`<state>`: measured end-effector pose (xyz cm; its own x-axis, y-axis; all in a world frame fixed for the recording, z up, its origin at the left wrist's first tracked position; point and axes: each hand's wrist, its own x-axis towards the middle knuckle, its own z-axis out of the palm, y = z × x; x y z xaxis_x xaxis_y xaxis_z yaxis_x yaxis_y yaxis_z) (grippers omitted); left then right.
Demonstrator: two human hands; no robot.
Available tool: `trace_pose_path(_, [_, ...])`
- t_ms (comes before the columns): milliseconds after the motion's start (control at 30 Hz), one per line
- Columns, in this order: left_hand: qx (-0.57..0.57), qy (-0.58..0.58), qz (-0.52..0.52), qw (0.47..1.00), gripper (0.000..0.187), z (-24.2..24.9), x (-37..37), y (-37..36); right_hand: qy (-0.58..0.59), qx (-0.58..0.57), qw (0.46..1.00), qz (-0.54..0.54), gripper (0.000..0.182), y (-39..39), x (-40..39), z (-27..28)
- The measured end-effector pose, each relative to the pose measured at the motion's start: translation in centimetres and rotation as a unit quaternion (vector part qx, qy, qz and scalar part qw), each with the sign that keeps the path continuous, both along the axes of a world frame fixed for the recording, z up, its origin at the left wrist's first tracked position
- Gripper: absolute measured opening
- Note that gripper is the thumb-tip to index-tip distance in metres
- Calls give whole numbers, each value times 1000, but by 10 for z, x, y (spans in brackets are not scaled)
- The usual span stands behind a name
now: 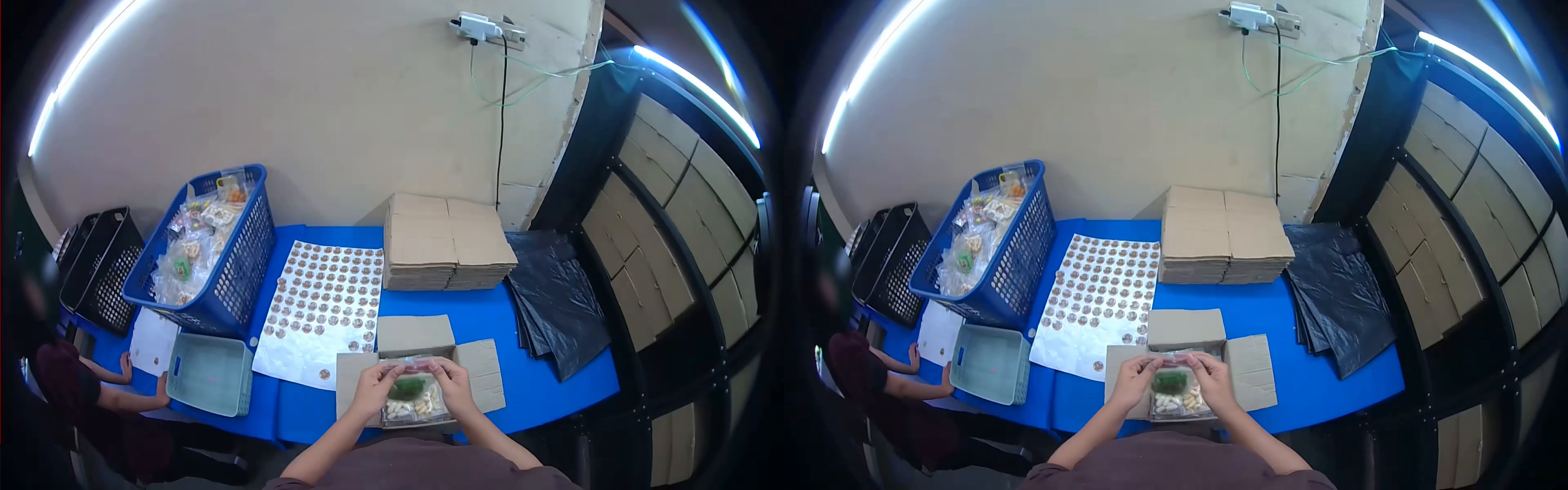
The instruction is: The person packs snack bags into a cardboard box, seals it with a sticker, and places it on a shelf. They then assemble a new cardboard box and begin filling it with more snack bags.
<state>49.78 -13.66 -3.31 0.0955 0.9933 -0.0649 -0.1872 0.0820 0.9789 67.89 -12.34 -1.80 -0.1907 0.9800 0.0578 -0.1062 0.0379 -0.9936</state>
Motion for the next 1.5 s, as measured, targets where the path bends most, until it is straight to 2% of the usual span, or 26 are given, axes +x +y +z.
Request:
trace_pose_path(33, [38, 0, -33, 999, 37, -11, -2, 3, 3, 25, 1000, -7, 28, 1, -1, 1])
trace_pose_path(67, [43, 3, -34, 998, 37, -19, -6, 2, 5, 30, 1000, -7, 28, 2, 2, -3])
trace_pose_path(133, [38, -39, -26, 998, 47, -20, -16, 1, 59, -41, 994, -81, 30, 3, 10, -7])
trace_pose_path(167, [65, -17, -4, 998, 54, -19, -23, 3, 92, -59, 986, -127, 31, 6, 15, -5])
trace_pose_path(267, [101, -28, 34, 994, 56, -9, -30, 5, 14, -56, 987, -149, 34, 10, 26, 7])
trace_pose_path(300, [114, -23, -18, 993, 54, -3, -24, 6, -20, -51, 990, -127, 36, 12, 27, -2])
trace_pose_path(333, [100, -24, -21, 995, 54, -2, -11, 4, -22, -65, 989, -131, 36, 7, 21, -6])
trace_pose_path(400, [213, 98, -1, 972, 49, -5, 18, -3, -46, 16, 998, -50, 37, -3, 2, -11])
trace_pose_path(533, [187, 143, 64, 970, 45, 6, 32, -15, -46, 96, 994, 11, 41, -12, -13, -11])
trace_pose_path(600, [79, 84, -20, 993, 37, 8, 18, -16, -96, 110, 981, -126, 57, -18, -19, -10])
trace_pose_path(633, [47, 31, -10, 998, 27, -6, 19, -16, -63, 86, 981, -163, 68, -21, -24, -3])
trace_pose_path(667, [47, 32, -12, 998, 27, -10, 18, -20, -62, 86, 981, -164, 68, -17, -19, -7])
trace_pose_path(733, [80, -29, -1, 996, 22, -7, 15, -25, -70, 134, 988, 12, 55, -6, -6, -10])
trace_pose_path(767, [59, -10, 1, 998, 23, -10, 13, -26, -135, 166, 976, 27, 38, -7, -3, -10])
trace_pose_path(800, [58, -9, 2, 998, 23, -6, 12, -26, -134, 165, 977, 28, 38, -9, -3, -6])
trace_pose_path(900, [42, -77, -36, 995, 34, 2, 3, -23, -22, 60, 996, 70, 25, -10, -6, 1])
trace_pose_path(1033, [57, -85, -111, 988, 37, 4, -10, -20, -80, 120, 989, 39, 28, -11, -2, 2])
trace_pose_path(1100, [85, -60, -60, 993, 39, 0, -11, -18, -37, 37, 998, -17, 32, -10, 3, 1])
trace_pose_path(1133, [113, -48, -17, 992, 43, -3, -13, -17, -24, 42, 999, 3, 32, -8, 4, 0])
trace_pose_path(1200, [122, -14, -75, 990, 47, -6, -20, -14, -9, 66, 994, -83, 38, -8, 1, 2])
trace_pose_path(1233, [94, -10, -121, 988, 61, -3, -18, -16, -5, 67, 995, -71, 38, -11, -4, 5])
trace_pose_path(1267, [95, -9, -111, 989, 61, 0, -13, -19, -61, 103, 992, -38, 41, -16, -9, 11])
trace_pose_path(1333, [175, 98, -112, 973, 80, -2, 2, -25, -194, 209, 958, 22, 49, -22, -17, 9])
trace_pose_path(1367, [181, 97, -98, 974, 91, -3, 7, -29, -182, 233, 955, 31, 52, -24, -23, 4])
trace_pose_path(1433, [156, 85, -89, 980, 92, 4, 8, -29, -171, 259, 950, 45, 57, -25, -28, -5])
trace_pose_path(1500, [142, 45, -66, 987, 86, 8, 6, -33, -56, 86, 995, -3, 70, -27, -28, -12])
